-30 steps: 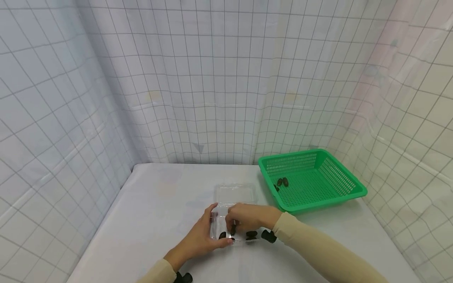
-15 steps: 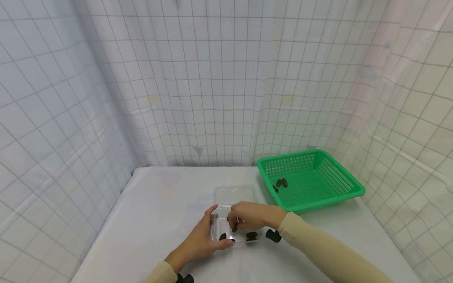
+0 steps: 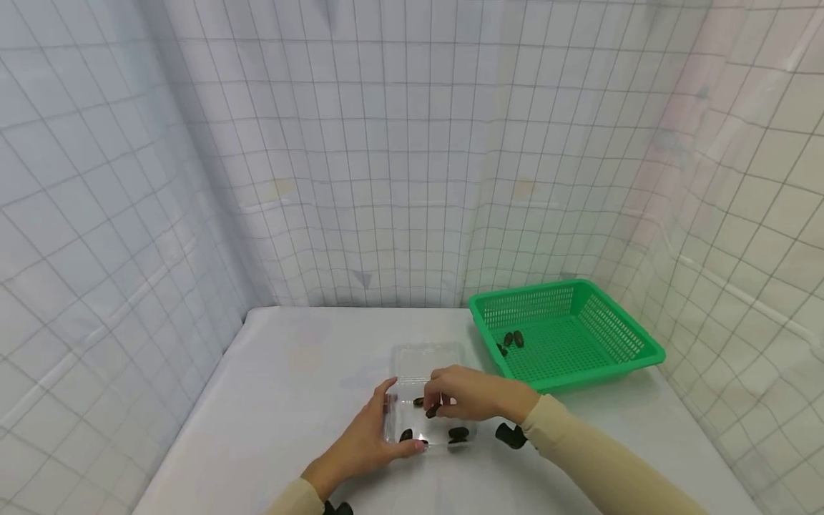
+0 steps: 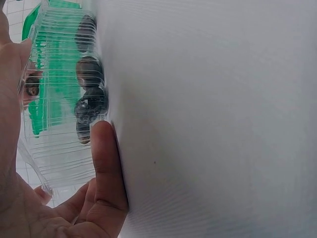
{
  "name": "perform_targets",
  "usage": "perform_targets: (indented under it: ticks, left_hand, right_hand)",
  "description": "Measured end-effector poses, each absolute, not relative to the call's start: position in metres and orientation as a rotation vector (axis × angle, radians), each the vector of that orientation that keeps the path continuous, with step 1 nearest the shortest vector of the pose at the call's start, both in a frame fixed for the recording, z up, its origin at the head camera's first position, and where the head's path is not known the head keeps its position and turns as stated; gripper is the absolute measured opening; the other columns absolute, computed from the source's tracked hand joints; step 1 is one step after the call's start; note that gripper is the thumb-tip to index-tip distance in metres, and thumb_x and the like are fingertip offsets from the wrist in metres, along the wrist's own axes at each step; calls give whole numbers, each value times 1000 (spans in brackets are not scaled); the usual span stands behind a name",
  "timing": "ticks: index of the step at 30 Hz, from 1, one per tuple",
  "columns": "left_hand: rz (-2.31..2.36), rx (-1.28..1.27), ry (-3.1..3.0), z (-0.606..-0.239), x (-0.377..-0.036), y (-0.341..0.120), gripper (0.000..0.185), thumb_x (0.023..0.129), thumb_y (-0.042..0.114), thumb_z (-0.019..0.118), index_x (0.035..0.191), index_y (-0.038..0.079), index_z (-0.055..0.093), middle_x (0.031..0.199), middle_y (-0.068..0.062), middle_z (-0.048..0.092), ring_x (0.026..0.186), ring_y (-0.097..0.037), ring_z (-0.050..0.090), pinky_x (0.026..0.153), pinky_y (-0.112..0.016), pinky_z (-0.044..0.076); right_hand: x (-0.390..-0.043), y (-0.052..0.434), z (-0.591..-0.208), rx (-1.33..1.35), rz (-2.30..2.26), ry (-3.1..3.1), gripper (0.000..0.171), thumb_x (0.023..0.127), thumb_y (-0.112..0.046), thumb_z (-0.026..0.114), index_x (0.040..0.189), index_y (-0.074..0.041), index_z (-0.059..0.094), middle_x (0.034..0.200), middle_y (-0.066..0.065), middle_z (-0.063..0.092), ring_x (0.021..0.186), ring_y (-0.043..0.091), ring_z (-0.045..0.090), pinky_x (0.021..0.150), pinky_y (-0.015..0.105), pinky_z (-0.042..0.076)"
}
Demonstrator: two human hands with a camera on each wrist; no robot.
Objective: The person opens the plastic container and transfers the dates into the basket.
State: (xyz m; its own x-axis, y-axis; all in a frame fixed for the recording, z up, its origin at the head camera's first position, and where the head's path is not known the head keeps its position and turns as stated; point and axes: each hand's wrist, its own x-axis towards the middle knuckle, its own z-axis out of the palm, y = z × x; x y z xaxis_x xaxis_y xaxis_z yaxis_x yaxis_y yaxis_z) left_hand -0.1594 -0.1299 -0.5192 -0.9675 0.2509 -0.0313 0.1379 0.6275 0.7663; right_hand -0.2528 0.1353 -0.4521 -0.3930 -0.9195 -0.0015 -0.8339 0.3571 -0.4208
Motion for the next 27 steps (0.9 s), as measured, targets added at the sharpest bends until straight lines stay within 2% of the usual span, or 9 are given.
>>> perform_targets:
  ticks: [4,11,20,27]
  left_hand:
    - [1247,316,2720,-519,-161,-130,132,87,60,100,183,11,22,168,-25,60,148,-35,65,121,-65,53]
    - [1257,297,2713,-521,-159,-128,132,88,59,100,183,11,22,171,-26,57,152,-39,63,124,-69,51]
    - [1278,347,2731,-522,-160,-127,132,87,55,102,183,8,24,168,-26,60,151,-40,65,123,-69,51]
    - [1284,351,2729,-522,-160,-128,133,87,55,102,183,8,24,168,-27,60,151,-41,64,124,-69,51]
  right_hand:
    - [-252,140,-448,-1567,-543,2410,17,108,-7,83,124,-13,84,116,-2,78,100,-4,69,96,30,66]
    - [-249,146,-443,-1571,-546,2426,17,110,-9,81,126,-10,85,118,0,79,100,-4,70,95,26,65]
    - [-253,151,-441,-1614,-578,2441,16,111,-8,80,126,-8,86,115,3,79,99,-1,73,94,32,68]
    - [-257,157,-438,-1627,-627,2462,15,111,-8,79,125,-9,85,116,3,79,100,3,76,94,26,66]
